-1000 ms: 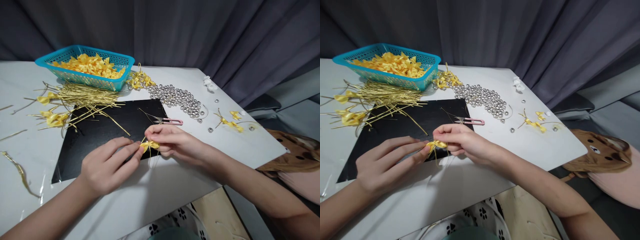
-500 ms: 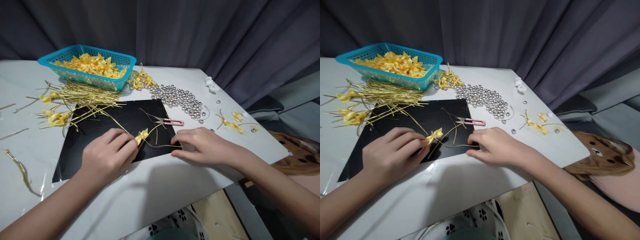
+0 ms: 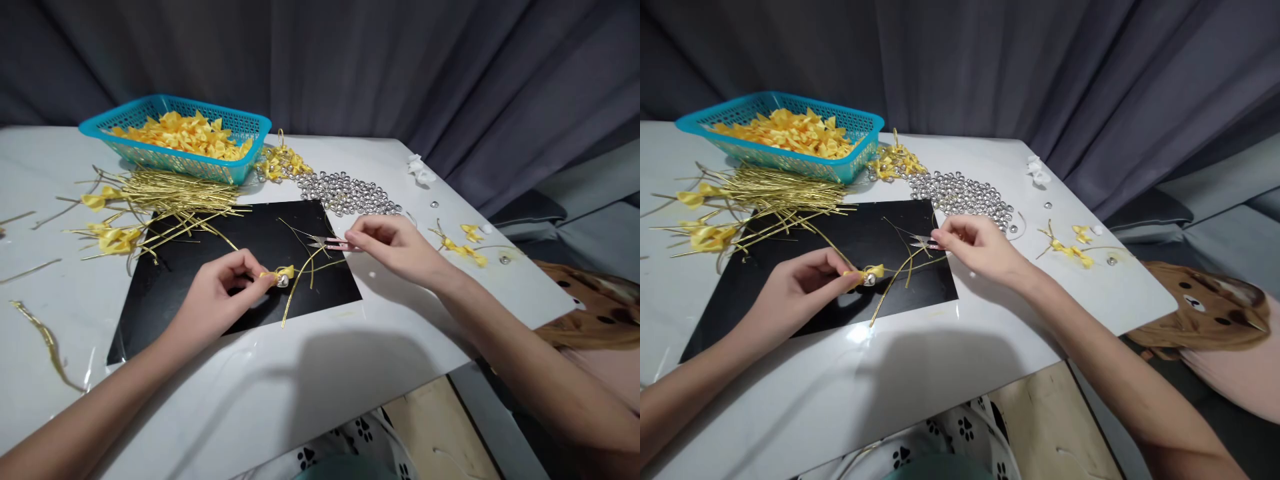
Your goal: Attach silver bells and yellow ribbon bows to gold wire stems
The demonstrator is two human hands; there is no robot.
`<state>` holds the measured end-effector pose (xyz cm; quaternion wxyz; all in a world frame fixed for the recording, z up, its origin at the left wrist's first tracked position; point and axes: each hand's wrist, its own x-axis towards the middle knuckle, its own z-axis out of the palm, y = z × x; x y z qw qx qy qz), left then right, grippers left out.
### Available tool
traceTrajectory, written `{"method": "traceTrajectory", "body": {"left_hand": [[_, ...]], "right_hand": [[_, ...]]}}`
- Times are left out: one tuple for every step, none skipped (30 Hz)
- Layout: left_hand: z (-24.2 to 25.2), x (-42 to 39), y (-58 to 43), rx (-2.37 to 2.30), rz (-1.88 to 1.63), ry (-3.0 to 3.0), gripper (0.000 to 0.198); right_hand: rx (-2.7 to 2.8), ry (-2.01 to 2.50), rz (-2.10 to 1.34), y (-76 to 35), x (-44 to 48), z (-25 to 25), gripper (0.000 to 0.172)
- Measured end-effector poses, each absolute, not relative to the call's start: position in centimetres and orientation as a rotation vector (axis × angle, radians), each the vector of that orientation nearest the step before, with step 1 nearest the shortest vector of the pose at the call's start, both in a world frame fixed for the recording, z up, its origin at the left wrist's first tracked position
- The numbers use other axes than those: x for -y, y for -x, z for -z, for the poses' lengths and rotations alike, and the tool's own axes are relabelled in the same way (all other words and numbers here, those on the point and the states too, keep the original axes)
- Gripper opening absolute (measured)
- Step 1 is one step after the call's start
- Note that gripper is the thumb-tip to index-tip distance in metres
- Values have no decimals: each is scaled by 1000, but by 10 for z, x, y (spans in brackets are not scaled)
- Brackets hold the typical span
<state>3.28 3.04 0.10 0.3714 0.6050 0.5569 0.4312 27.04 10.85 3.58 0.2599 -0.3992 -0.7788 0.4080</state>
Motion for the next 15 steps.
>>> {"method": "traceTrajectory", "body": {"left_hand": [[-2,-31,-33,-1418,-1121,-1499,20],[-2,-32,-33,-1408,-1129,-1461,20],[-3,-32,-33,-1397,-1134,-1435,20],[-3,-32,-32,-1386,-1135,-1419,20],[-3,-32,-32,-1373,-1139,-1409,20],[-3,-32,-32,-1358,-1146,-1402,20],[-2,-32,-32,-1343,-1152,-1399,19],[-2,-32,-32,-1330,-1153,-1400,19],[-1,-32,-32,-1324,-1154,-1406,18],[0,-32,-32,-1324,-1154,-1414,17],[0,-31,-32,-1328,-1156,-1420,16],[1,-31,-33,-1334,-1161,-1424,14],[1,-31,-33,-1340,-1166,-1430,11],[1,-30,-33,-1344,-1164,-1443,9],[0,-30,-33,-1343,-1152,-1465,9]], "right_hand": [[2098,1055,-1134,-264,-107,-34,27],[2098,1038,-1171,-258,-104,-32,23],[2117,1030,-1209,-252,-101,-30,21],[2152,1022,-1237,-245,-97,-29,22],[2195,1010,-1262,-240,-94,-28,25],[2245,993,-1278,-234,-91,-27,29],[2301,965,-1282,-230,-89,-27,31],[2366,930,-1271,-227,-88,-26,32],[2433,895,-1242,-225,-88,-26,32],[2496,857,-1204,-223,-89,-26,30],[2540,823,-1174,-222,-90,-27,28],[2554,798,-1161,-222,-91,-27,26],[2538,789,-1177,-221,-92,-27,25],[2497,795,-1221,-220,-93,-27,24],[2438,814,-1289,-219,-93,-26,23]]}}
